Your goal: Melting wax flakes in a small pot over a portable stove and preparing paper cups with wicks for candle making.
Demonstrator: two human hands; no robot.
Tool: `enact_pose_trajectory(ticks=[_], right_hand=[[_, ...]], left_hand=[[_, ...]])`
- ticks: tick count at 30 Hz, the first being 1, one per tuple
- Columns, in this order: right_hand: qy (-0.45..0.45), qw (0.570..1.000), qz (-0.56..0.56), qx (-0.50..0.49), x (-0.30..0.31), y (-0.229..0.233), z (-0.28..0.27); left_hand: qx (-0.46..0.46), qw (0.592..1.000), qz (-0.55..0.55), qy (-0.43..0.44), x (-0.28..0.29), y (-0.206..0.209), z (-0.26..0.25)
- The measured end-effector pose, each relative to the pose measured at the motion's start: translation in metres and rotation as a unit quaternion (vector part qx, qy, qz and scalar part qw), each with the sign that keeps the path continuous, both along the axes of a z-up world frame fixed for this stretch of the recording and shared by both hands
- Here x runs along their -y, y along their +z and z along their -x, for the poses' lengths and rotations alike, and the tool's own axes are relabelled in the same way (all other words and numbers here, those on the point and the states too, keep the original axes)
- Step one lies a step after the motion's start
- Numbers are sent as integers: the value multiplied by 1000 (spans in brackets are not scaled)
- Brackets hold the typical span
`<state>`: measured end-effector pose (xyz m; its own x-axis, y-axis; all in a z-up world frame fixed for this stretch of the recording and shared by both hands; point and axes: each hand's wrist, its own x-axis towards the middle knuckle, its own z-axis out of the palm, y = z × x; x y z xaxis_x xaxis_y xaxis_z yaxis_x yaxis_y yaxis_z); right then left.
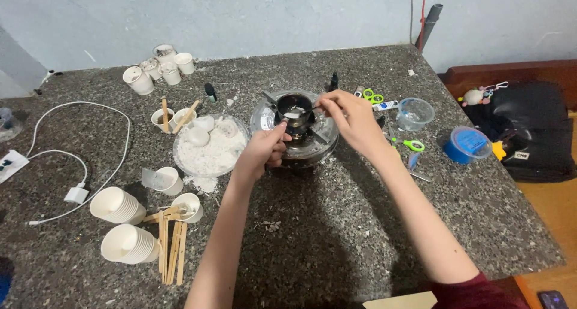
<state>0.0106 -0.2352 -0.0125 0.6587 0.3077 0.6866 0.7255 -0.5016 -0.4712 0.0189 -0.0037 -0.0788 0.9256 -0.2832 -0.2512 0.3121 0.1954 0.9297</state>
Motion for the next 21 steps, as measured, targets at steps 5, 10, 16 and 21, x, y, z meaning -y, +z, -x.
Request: enact_pose_trajectory(ticks=[5, 10, 16, 21], right_hand=[[25, 999, -20, 12, -12, 3, 0], [15, 999, -25, 13, -13, -4, -12], [-18, 999, -36, 8, -13, 2, -14], [-37, 998, -46, 2, -10, -1, -8]], left_hand=[[6, 1000, 2, 1, 1, 0, -1], [4, 1000, 1, -2, 0, -5, -5], [7, 1000, -4, 3, 0, 1, 0], [0, 1000, -17, 12, 1, -2, -3]])
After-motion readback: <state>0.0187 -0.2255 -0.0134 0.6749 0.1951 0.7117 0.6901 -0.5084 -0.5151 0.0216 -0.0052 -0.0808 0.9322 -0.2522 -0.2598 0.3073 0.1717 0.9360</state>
